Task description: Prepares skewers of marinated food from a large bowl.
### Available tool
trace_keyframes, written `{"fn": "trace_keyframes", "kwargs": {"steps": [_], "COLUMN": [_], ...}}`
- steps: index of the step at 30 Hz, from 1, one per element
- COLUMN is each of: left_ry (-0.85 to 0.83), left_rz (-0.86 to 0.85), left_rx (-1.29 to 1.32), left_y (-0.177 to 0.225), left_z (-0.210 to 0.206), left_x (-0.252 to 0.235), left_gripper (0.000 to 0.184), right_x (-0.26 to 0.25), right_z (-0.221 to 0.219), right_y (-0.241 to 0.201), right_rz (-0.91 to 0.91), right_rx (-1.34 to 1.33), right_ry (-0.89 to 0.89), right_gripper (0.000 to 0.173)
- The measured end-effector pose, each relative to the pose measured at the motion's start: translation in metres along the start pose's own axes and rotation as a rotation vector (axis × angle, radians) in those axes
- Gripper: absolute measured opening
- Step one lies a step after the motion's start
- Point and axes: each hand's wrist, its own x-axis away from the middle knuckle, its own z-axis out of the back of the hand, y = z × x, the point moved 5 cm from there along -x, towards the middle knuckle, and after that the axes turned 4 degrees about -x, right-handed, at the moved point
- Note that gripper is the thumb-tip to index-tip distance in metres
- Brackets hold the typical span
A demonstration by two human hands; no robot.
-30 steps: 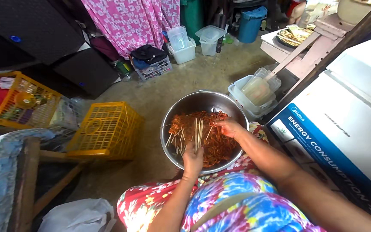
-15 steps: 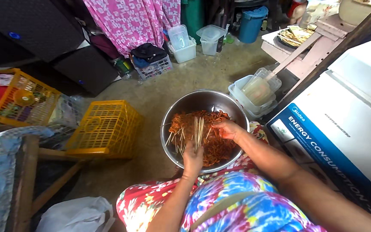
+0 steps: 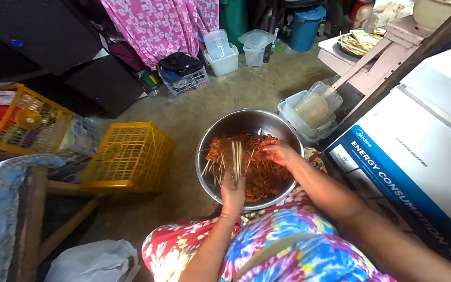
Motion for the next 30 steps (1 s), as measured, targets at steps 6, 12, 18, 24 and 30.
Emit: {"fn": "trace_keyframes", "kwargs": {"steps": [6,12,18,24,30], "left_ry": [-0.078,-0.101,-0.091,-0.081,-0.08], "left_rz": [0.009,0.007,-0.003,-0.004,-0.012], "left_rx": [0.012,0.011,-0.021,0.004,0.006], "left_y": [0.002,-0.0004,0.0032,0.0025,0.0031], "left_z": [-0.0029,-0.0042,-0.0031,-0.0034,-0.0034], "left_x": [0.0001,0.0001,0.001,0.0006,0.001], "left_gripper": [0.019,0.018,0.021,0.02,0.018], "right_x": [-0.0022,-0.0028,-0.0042,-0.0041,-0.0041], "right_z": [-0.002,-0.0006,-0.0044,-0.0041,-0.0029], "right_y": [-0.0009,0.001,0.0057,0.0051,0.004], "right_rz": [0.049,0.05,-0.001,0.004,0.021], "right_rx": [-0.072,-0.048,-0.059,-0.135,-0.179], "right_ry": [0.072,0.053,0.023,0.062,0.072], "right_gripper": [0.014,0.018,0.017,0.016,0.017]}}
